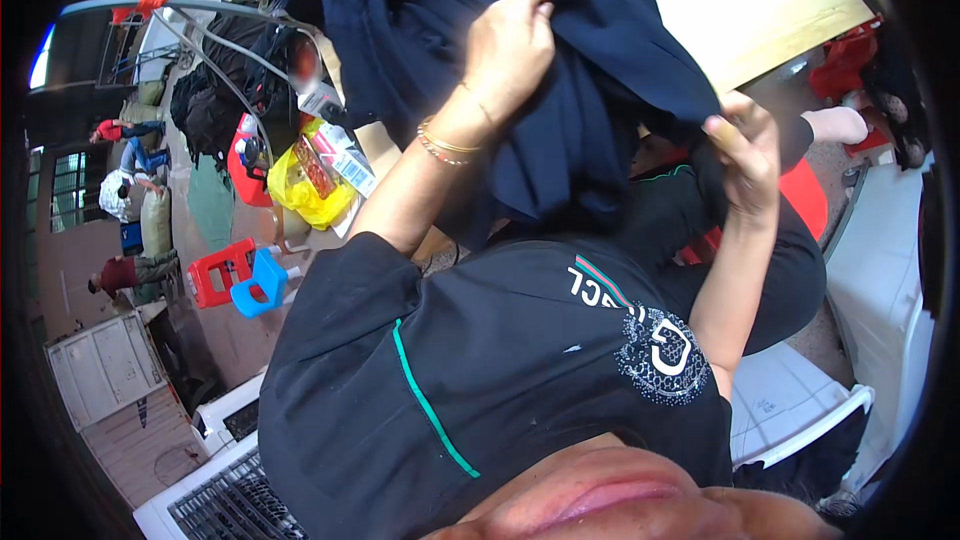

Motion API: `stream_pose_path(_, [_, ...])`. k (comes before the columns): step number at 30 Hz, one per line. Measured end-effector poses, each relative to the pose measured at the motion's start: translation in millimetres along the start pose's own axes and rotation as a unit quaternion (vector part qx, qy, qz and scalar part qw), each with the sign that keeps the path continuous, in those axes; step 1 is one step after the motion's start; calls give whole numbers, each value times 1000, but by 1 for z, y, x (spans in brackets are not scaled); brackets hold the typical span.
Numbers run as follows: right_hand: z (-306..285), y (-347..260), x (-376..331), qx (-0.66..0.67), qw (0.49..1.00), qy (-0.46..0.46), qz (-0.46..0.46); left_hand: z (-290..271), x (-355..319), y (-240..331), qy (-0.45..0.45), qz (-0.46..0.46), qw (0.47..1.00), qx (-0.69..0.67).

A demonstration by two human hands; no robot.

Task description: Trimming loose threads from navy blue garments using specialized thread snips.

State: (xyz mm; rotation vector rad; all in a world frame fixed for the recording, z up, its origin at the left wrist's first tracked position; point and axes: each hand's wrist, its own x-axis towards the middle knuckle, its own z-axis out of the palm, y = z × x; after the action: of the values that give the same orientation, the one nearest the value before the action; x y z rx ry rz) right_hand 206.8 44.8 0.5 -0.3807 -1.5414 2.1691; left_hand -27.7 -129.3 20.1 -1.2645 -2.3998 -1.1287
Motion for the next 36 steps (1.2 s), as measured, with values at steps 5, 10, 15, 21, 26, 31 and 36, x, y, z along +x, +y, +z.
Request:
stream_pose_path(5, [-57, -21, -23, -225, 960, -104, 131, 9, -15, 37, -32, 49, 997, -52])
stream_pose_path(10, [-74, 10, -13, -300, 952, 2, 62, -9, -26, 37, -173, 169, 968, 61])
stream_pose_path(15, [-23, -11, -1, -325, 938, 111, -42, -71, 43, 30, -394, 228, 890, -11])
stream_pose_path(21, [38, 8, 29, -471, 874, 75, -92, -49, 129, 14, -337, 329, 868, 158])
stream_pose_path(26, [16, 20, 28, -367, 921, 47, -120, -8, 144, -27, -379, 319, 856, 144])
stream_pose_path(31, [-33, -34, -10, -34, 992, 37, -114, -23, 136, 29, -485, 117, 846, -190])
stream_pose_path(36, [-61, -51, -50, 132, 948, -41, -288, -43, 95, 114, -511, 27, 788, -343])
